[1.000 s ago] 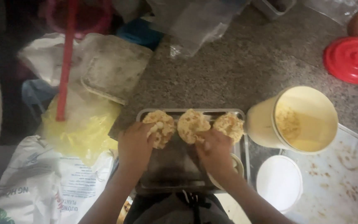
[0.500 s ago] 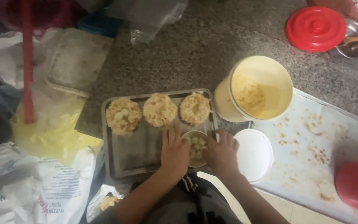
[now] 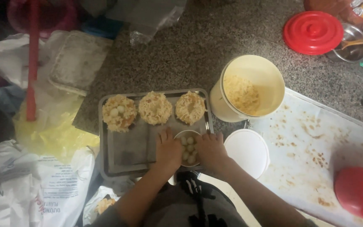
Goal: The person prepares stuffed bread rolls by brushing them with a yellow liquid, filling them with shredded material, and adding small white balls. The person handles the rolls one at a time and places them on a metal tray.
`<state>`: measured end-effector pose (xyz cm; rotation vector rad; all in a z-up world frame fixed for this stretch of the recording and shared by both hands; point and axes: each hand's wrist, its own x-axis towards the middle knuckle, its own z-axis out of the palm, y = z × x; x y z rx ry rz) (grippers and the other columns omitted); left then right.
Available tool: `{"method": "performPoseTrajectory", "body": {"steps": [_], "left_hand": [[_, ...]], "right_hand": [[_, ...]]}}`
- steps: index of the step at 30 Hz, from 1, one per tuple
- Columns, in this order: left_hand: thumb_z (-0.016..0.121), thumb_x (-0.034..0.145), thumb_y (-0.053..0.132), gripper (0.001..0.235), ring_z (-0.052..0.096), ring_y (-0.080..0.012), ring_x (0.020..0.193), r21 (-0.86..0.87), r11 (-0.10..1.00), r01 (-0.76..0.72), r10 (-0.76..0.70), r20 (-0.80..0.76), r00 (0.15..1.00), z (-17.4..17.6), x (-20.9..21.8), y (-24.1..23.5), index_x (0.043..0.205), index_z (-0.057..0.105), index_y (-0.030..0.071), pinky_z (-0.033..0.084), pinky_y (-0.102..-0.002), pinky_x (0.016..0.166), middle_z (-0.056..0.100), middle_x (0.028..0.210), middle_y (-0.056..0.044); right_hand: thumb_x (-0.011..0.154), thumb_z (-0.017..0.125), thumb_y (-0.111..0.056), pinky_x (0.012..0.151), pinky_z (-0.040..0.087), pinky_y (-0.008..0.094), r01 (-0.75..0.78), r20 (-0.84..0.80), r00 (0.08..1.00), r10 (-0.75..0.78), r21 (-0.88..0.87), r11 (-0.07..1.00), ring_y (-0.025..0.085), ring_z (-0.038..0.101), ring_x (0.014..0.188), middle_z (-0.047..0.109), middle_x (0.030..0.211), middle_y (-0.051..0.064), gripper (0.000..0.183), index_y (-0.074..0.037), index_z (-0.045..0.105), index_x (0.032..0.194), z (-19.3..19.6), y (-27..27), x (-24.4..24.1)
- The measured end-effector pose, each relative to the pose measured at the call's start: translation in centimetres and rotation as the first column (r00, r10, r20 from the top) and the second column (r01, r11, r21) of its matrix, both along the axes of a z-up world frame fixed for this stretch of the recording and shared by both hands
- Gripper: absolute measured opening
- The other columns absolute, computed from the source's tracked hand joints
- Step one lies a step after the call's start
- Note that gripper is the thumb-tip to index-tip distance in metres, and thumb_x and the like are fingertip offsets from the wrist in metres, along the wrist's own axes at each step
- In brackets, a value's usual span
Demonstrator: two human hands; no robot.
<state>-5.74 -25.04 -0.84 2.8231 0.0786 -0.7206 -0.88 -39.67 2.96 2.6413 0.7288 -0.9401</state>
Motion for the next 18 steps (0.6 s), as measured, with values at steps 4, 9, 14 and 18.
{"method": "performPoseTrajectory", "body": {"steps": [4,9,14,18], "left_hand": [[0.069,0.099,0.022,0.033,0.023,-0.0468,0.15,-0.131,0.99,-0.041,0.037,-0.03,0.999,-0.7,0.0,0.4,0.124,0.071,0.0,0.015,-0.061,0.122,0.038,0.16,-0.03],[0.075,0.093,0.026,0.038,0.021,-0.0453,0.149,-0.237,0.967,-0.091,0.072,-0.088,0.994,-3.8,0.6,0.9,0.123,0.072,0.004,0.017,-0.062,0.121,0.037,0.161,-0.026],[0.077,0.091,0.024,0.044,0.016,-0.0465,0.154,-0.24,0.966,-0.094,0.062,-0.138,0.988,-1.6,0.8,1.1,0.13,0.07,0.004,0.015,-0.062,0.122,0.029,0.166,-0.027],[0.078,0.091,0.028,0.041,0.019,-0.0473,0.151,-0.231,0.971,-0.053,0.023,-0.132,0.991,-0.8,0.9,1.4,0.124,0.075,0.005,0.013,-0.06,0.124,0.034,0.163,-0.027]], "right_hand": [[0.097,0.071,-0.042,0.1,0.039,0.054,-0.085,-0.022,0.996,0.085,-0.012,0.996,0.035,0.068,0.116,0.071,0.124,0.016,0.048,-0.011,0.062,0.133,2.3,0.2,0.4],[0.096,0.069,-0.038,0.097,0.04,0.055,-0.093,-0.021,0.995,0.093,0.014,0.996,0.033,0.071,0.107,0.075,0.112,0.012,0.032,-0.015,0.071,0.119,-0.3,0.0,1.1],[0.098,0.064,-0.024,0.092,0.043,0.052,-0.125,0.02,0.992,0.125,0.002,0.992,0.031,0.072,0.105,0.077,0.106,0.01,0.019,-0.017,0.075,0.112,-0.4,-0.1,1.6],[0.092,0.07,-0.051,0.098,0.043,0.051,-0.103,-0.043,0.994,0.104,0.024,0.994,0.033,0.071,0.113,0.077,0.117,0.011,0.05,-0.016,0.071,0.128,1.5,0.0,1.8]]}}
